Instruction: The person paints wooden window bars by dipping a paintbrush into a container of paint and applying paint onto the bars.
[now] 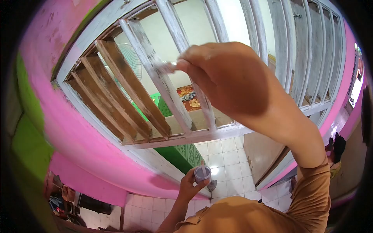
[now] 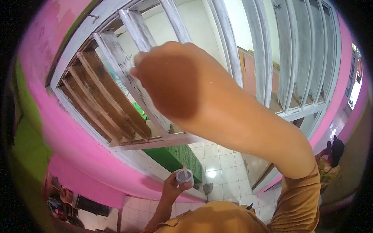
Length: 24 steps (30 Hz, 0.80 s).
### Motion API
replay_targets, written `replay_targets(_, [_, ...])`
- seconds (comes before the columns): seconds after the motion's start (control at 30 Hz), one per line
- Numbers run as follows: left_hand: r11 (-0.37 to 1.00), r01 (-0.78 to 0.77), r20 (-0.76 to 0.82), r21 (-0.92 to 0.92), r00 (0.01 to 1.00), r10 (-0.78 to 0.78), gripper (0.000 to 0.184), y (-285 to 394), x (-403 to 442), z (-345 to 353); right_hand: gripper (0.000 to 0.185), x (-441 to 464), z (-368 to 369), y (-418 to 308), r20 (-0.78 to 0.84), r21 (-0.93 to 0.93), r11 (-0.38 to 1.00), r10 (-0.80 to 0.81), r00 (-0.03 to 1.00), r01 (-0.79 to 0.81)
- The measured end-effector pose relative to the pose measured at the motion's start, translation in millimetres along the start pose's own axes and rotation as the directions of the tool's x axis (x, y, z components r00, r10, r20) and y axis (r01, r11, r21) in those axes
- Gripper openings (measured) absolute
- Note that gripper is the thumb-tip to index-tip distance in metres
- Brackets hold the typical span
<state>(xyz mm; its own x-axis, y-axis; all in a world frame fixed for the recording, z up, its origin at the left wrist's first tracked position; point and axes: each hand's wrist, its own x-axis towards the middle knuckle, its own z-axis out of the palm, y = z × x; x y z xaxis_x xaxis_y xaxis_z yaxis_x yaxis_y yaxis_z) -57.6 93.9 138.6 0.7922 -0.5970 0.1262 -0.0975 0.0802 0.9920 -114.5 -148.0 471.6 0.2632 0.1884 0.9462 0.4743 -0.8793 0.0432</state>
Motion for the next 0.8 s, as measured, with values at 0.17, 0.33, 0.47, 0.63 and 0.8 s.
replay_targets(0.17, [1.000, 0.022, -0.021, 0.004, 1.000, -0.022, 0.063, 1, -2, -2, 0.013, 19, -1, 7, -0.024, -0.091, 0.996, -0.026, 0.999, 0.023])
replay_targets(0.33, [1.000, 0.016, -0.016, -0.007, 1.000, -0.016, 0.063, 3, -4, 1, 0.010, 13, 0, 3, 0.004, -0.077, 0.997, -0.004, 1.000, 0.004])
replay_targets(0.47, [1.000, 0.011, -0.018, 0.020, 1.000, -0.010, 0.063, 3, -5, 2, 0.010, 14, -3, 4, 0.073, -0.045, 0.999, -0.008, 0.997, 0.011])
replay_targets(0.63, [1.000, 0.012, -0.001, 0.009, 1.000, -0.012, 0.063, 7, -4, 3, 0.005, 31, 6, 12, -0.196, -0.161, 0.975, -0.182, 0.964, 0.151])
replay_targets(0.8, [1.000, 0.010, -0.017, 0.002, 1.000, -0.010, 0.062, 8, -6, 6, 0.006, 18, 2, 4, -0.074, -0.046, 0.995, -0.097, 0.992, 0.094])
